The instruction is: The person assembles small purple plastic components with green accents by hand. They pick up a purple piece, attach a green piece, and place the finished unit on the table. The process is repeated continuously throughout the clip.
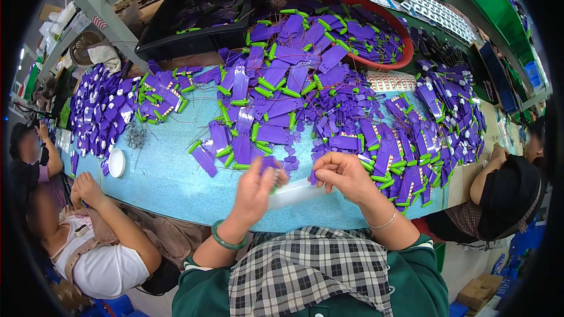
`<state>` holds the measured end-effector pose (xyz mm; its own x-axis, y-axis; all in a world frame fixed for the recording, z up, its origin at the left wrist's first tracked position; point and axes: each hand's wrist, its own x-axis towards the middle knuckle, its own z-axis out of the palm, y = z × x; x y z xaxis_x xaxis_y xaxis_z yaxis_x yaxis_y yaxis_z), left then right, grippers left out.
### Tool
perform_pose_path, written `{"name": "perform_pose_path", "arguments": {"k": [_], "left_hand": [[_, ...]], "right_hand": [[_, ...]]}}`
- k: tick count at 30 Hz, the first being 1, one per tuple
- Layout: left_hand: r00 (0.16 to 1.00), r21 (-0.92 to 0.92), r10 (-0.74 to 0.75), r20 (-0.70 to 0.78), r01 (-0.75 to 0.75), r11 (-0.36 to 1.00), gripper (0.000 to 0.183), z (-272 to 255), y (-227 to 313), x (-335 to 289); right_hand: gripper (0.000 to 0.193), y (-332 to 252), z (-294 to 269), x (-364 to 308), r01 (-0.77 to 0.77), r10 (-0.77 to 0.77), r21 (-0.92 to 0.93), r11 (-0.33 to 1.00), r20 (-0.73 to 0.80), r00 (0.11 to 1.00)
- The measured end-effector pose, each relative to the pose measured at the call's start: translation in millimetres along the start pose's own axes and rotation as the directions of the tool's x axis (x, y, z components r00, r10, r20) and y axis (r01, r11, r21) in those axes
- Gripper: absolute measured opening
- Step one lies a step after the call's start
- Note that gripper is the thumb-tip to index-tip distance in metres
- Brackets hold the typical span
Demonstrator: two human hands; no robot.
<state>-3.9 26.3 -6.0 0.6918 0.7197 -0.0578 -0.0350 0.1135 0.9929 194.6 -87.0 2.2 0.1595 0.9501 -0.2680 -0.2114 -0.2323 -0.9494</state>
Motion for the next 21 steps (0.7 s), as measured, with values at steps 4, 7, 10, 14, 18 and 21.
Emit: {"name": "perform_pose_path", "arguments": {"k": [4, 7, 10, 14, 18, 21], "left_hand": [[0.974, 0.236, -0.091, 0.206, 0.041, 0.971, 0.013, 25.2, -7.1, -2.6], [0.934, 0.345, -0.017, 0.356, -0.115, 0.932, 0.013, 32.9, -5.2, -1.8], [0.927, 0.407, 0.023, 0.373, -0.186, 0.894, 0.013, 37.8, 9.4, -2.0], [0.928, 0.448, 0.023, 0.371, -0.2, 0.871, 0.014, 37.9, 0.0, -2.1], [0.901, 0.494, 0.071, 0.428, -0.3, 0.816, 0.016, 41.9, 2.6, -2.7], [0.904, 0.451, -0.033, 0.427, -0.182, 0.874, 0.018, 43.8, 7.8, -3.6]], "right_hand": [[0.007, -6.1, 18.4, -14.0, 0.125, -0.118, 0.071, 0.99, -0.096, 0.988], [0.007, 0.3, 19.1, -15.3, 0.337, -0.409, -0.4, 0.853, -0.11, 0.906], [0.012, -0.3, 23.7, -19.5, 0.352, -0.469, -0.463, 0.814, -0.166, 0.867], [0.013, -2.7, 24.5, -22.0, 0.364, -0.531, -0.548, 0.753, -0.178, 0.829], [0.014, 1.9, 17.6, -25.2, 0.323, -0.426, -0.509, 0.798, -0.097, 0.899], [0.013, -0.3, 19.1, -27.7, 0.303, -0.413, -0.512, 0.804, -0.113, 0.904]]}}
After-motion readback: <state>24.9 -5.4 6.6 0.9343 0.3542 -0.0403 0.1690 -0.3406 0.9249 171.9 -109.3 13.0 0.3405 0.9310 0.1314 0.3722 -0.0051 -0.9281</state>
